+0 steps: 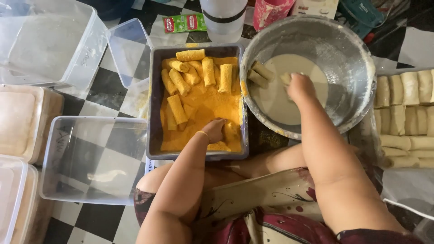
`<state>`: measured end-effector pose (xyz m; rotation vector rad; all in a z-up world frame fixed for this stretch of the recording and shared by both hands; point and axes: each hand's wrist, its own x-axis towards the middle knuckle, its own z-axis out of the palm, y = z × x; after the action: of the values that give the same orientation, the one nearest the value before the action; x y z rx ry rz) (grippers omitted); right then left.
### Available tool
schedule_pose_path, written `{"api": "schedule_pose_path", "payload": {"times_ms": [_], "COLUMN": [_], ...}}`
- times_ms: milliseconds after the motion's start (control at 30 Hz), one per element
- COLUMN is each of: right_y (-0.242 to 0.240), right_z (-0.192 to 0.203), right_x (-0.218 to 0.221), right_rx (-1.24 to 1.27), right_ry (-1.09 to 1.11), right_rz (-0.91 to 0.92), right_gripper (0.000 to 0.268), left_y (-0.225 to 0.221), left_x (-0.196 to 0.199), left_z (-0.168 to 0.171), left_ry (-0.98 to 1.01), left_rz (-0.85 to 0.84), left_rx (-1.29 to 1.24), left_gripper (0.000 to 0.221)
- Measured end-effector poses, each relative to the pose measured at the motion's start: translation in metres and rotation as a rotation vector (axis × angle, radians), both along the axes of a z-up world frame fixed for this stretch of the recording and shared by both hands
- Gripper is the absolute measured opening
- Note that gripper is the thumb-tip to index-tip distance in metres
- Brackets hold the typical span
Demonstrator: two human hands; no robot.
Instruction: The person is dipping cylindrical snacks into a white liquid batter and then coating them in an orange powder before placing them aside.
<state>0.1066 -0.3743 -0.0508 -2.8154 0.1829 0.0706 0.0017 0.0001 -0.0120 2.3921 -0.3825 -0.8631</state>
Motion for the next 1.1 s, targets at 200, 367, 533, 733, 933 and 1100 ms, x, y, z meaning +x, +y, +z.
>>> {"api": "schedule_pose_path", "payload": {"times_ms": [200, 367, 533, 733, 933, 1100], "right_y": [-0.017, 0.016, 0.015, 0.047, 0.06, 0.085], "right_z": [-0.014, 0.057, 0.073, 0.111, 0.096, 0.152], "right_x": [-0.009, -0.027, -0.016, -0.028, -0.029, -0.041], "right_rx": [-0.156, 0.432, 1.658, 1.765, 1.385, 1.196], "right_ry": [0.415, 0.124, 0.203, 0.238, 0.027, -0.086], "right_rz": [-0.279, -0.403, -0.551, -0.648, -0.469, -0.344], "right_gripper": [0.026, 0.052, 0.037, 0.031, 0.03, 0.078], "left_y": [0.01, 0.011, 0.039, 0.036, -0.003, -0.005], "left_x": [0.001, 0.002, 0.037, 0.039, 0.01, 0.009], "left_z": [-0.086, 0.072, 0.039, 0.022, -0.001, -0.039], "left_ry": [0.017, 0.196, -0.126, -0.435, -0.333, 0.064], "left_rz": [0.016, 0.46, 0.996, 1.085, 0.188, -0.068], "left_rx": [-0.03, -0.382, -0.691, -0.826, 0.039, 0.52], "left_gripper": [0.07, 0.054, 0.061, 0.047, 0.066, 0.108]}}
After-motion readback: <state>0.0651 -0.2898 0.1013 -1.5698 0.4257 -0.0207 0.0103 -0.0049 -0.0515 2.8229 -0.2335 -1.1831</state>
